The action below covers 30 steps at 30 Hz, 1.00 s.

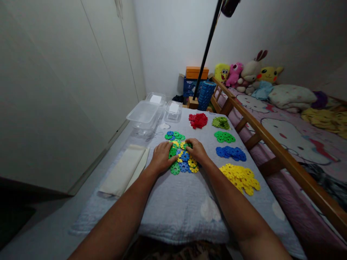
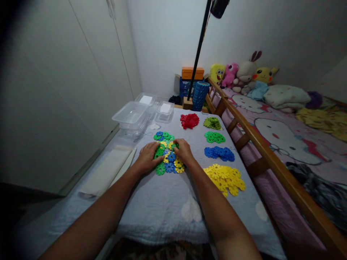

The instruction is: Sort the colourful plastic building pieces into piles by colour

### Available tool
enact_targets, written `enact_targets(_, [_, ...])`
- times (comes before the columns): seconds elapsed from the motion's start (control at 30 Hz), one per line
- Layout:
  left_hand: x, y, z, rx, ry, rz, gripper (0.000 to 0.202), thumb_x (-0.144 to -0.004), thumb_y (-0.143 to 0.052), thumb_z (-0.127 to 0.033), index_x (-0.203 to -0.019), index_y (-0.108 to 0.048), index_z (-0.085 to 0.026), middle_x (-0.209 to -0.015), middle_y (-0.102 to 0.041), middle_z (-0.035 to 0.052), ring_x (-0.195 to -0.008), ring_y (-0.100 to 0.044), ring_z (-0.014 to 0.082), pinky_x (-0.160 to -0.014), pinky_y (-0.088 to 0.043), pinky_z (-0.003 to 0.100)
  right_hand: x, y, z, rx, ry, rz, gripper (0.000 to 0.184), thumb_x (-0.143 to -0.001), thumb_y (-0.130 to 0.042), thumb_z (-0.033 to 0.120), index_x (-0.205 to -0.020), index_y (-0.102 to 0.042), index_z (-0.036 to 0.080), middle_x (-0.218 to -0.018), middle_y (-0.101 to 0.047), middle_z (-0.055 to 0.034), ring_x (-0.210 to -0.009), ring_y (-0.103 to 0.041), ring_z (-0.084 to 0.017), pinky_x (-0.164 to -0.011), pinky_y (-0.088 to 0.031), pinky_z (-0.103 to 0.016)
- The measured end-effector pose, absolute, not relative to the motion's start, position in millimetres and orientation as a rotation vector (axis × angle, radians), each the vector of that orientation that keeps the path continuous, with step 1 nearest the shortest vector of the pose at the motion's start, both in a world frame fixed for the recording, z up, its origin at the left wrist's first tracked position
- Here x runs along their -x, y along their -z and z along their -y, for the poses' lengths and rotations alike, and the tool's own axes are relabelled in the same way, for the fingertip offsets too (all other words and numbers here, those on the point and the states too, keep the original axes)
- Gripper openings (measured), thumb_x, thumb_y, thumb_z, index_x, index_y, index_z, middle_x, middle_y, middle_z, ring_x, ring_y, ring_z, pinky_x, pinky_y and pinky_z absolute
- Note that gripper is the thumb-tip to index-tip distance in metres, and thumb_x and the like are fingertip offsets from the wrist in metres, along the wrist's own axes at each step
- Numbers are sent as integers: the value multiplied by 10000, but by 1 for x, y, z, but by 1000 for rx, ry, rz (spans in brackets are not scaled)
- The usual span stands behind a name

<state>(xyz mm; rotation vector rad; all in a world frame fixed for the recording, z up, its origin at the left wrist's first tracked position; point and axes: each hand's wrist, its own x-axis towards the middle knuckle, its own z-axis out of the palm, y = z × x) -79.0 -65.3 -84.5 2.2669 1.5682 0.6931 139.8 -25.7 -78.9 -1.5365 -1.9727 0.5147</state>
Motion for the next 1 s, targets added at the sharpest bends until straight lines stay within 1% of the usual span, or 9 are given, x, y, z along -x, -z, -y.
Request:
enact_targets(0.13, [76,88,68,-2306,-709,-1518,790,-781,-775,-548,-1452,-498,-239,-1515,-502,153,-1421,-444,361,-1186,-352,560,-138,80,29,1582,-428,1934,289,-831,-647,151,-1110,-703,201,-1141,-702,-101,-1076,-621,-242,-1024,-466,-394])
enact_targets(0.27, [75,91,70,-2365,-668,-1512,899,-700,-824,-636,-1442,-519,-229,-1540,-464,172,-1434,-412,392,-1189,-332,575,-135,79,31,1583,-386,1893,175,-815,-653,166,-977,-696,217,-1028,-691,-71,-1009,-602,-235,-966,-466,-376])
enact_targets(0.4, [76,93,70,-2396,-675,-1496,891,-700,-817,-654,-1430,-539,-226,-1537,-466,172,-1430,-419,395,-1190,-337,574,-141,70,28,1503,-473,1803,49,-780,-648,185,-807,-672,216,-904,-665,-32,-917,-596,-204,-883,-469,-327])
enact_targets(0.47, [76,93,70,-2405,-682,-1490,870,-705,-820,-635,-1427,-549,-231,-1527,-477,166,-1424,-430,393,-1190,-343,571,-155,62,23,1482,-560,1734,11,-760,-663,214,-765,-671,209,-820,-646,-8,-829,-591,-185,-801,-462,-303])
enact_targets(0.6, [77,92,69,-2408,-659,-1500,841,-725,-810,-609,-1427,-553,-222,-1535,-474,176,-1423,-433,398,-1185,-347,582,-211,46,7,1548,-629,1534,67,-706,-712,242,-701,-660,200,-636,-582,41,-638,-524,-151,-644,-399,-281])
enact_targets(0.7, [77,92,69,-2398,-638,-1517,824,-737,-797,-612,-1423,-557,-225,-1540,-473,177,-1428,-431,398,-1186,-345,585,-262,42,-5,1628,-567,1335,123,-659,-734,183,-613,-622,204,-596,-591,36,-599,-505,-139,-608,-389,-268])
enact_targets(0.8, [77,92,68,-2395,-642,-1513,807,-745,-791,-603,-1417,-565,-219,-1530,-484,179,-1425,-438,394,-1189,-344,581,-303,43,-13,1752,-488,1141,190,-654,-730,121,-575,-584,214,-544,-552,48,-559,-468,-123,-570,-389,-238])
enact_targets(0.9, [77,94,68,-2391,-667,-1510,774,-750,-789,-587,-1405,-575,-235,-1522,-495,167,-1421,-447,381,-1191,-347,569,-325,45,-18,1844,-438,1053,216,-644,-699,58,-567,-568,211,-516,-518,66,-537,-448,-110,-553,-383,-214])
enact_targets(1.0, [78,96,68,-2392,-687,-1510,744,-762,-780,-572,-1400,-576,-249,-1528,-495,159,-1420,-449,379,-1183,-352,579,-333,49,-23,1834,-475,981,234,-631,-684,38,-570,-545,215,-485,-472,89,-505,-427,-104,-542,-387,-208])
